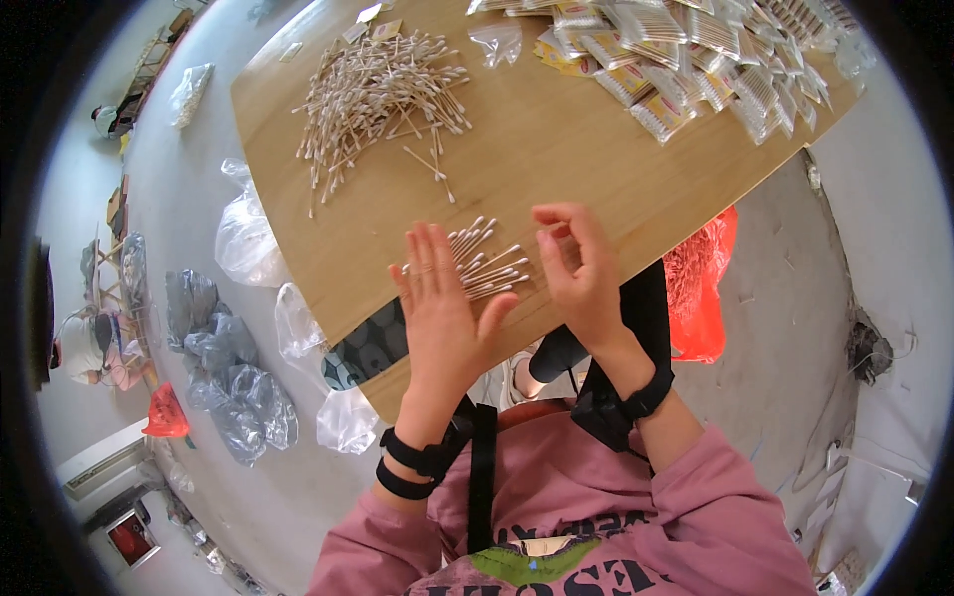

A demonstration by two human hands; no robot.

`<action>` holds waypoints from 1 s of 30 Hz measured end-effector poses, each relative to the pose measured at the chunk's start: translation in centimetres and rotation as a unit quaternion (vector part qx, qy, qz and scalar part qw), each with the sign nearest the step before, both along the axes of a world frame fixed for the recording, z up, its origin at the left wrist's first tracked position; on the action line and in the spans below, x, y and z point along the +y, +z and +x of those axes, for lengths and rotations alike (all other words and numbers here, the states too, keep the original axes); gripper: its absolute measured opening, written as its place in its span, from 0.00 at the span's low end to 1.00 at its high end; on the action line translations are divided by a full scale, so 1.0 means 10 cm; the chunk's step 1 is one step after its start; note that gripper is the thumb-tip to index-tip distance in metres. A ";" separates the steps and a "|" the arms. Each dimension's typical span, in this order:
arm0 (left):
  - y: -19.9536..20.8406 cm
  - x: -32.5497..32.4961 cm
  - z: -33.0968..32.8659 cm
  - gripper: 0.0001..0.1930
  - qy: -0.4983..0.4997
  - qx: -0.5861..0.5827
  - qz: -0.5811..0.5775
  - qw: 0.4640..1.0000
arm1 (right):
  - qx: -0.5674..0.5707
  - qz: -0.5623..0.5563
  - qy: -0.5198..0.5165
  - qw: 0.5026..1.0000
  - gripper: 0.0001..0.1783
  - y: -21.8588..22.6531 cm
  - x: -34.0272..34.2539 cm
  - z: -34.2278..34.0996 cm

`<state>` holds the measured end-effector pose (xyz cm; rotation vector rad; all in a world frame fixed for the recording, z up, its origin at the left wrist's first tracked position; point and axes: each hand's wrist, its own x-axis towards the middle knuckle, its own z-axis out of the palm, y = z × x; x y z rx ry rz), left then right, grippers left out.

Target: Counting cotton swabs, arranging them in sets, and putting them into small plastic bags with labels.

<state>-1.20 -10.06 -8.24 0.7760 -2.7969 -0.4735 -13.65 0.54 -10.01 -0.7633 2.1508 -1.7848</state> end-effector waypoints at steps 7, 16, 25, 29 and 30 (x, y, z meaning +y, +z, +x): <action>0.00 -0.05 0.24 0.36 0.203 0.377 0.375 0.822 | -0.162 -0.171 -0.006 0.972 0.21 0.08 -0.24 0.05; 0.06 -0.04 0.03 0.37 0.208 0.487 0.483 0.698 | -0.157 -0.156 0.023 0.975 0.24 0.09 -0.49 0.06; 0.05 -0.20 -0.05 0.38 0.158 0.435 0.483 0.743 | -0.143 -0.117 0.096 0.978 0.25 0.13 -0.61 -0.05; -0.05 -0.26 -0.03 0.39 0.133 0.413 0.504 0.747 | -0.156 -0.064 0.175 0.970 0.24 0.14 -0.59 -0.11; -0.05 -0.28 -0.01 0.39 0.100 0.393 0.524 0.749 | -0.146 -0.011 0.215 0.966 0.24 0.15 -0.56 -0.14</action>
